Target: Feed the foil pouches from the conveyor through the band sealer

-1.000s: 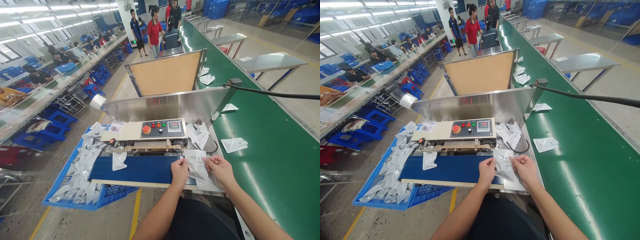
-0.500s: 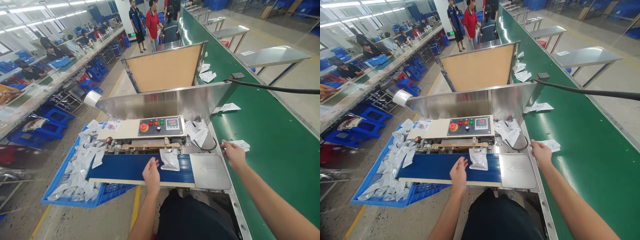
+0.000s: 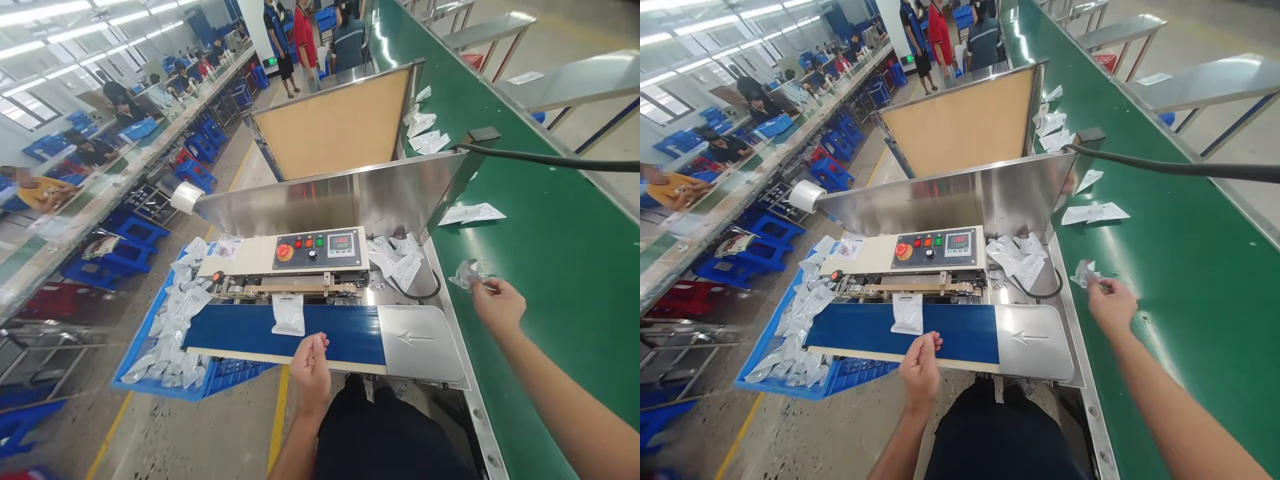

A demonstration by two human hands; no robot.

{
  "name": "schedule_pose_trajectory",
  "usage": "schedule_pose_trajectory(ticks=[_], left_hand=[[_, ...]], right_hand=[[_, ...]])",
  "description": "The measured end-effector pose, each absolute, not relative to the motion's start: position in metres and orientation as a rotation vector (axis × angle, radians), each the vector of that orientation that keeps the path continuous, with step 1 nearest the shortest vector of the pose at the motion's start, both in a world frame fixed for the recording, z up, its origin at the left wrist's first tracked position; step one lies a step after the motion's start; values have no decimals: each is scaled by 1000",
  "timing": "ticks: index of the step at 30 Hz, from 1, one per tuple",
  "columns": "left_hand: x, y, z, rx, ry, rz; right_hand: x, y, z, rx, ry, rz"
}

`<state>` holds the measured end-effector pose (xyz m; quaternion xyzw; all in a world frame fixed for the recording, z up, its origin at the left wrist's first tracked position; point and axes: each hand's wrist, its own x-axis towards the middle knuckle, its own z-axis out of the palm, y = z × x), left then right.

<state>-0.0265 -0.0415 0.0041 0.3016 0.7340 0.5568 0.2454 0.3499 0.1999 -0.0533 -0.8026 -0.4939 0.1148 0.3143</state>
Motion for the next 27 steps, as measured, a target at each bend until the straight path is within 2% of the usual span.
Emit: schedule_pose_trajectory(ticks=[4, 7, 9, 12, 15, 22, 27], left_hand=[[20, 1, 14, 1204, 1735, 1432], [48, 28, 19, 1288, 1547, 1363], [60, 37, 18, 1253, 1429, 1295], [62, 38, 11, 1146, 1410, 1253], [54, 35, 0, 1068, 1470, 1263], [40, 58, -24, 583, 1531, 1210], [10, 68, -30, 472, 1571, 1297]], right_hand=[[301, 146, 5, -1753, -1298, 543], [258, 107, 39, -1563, -1392, 1018], [238, 90, 48, -1464, -1322, 1298], [230, 78, 45, -1402, -1117, 1526], [235, 75, 34, -1458, -1050, 1576], [211, 99, 2, -1684, -983, 1433], [186, 125, -9, -1623, -1163, 1584]])
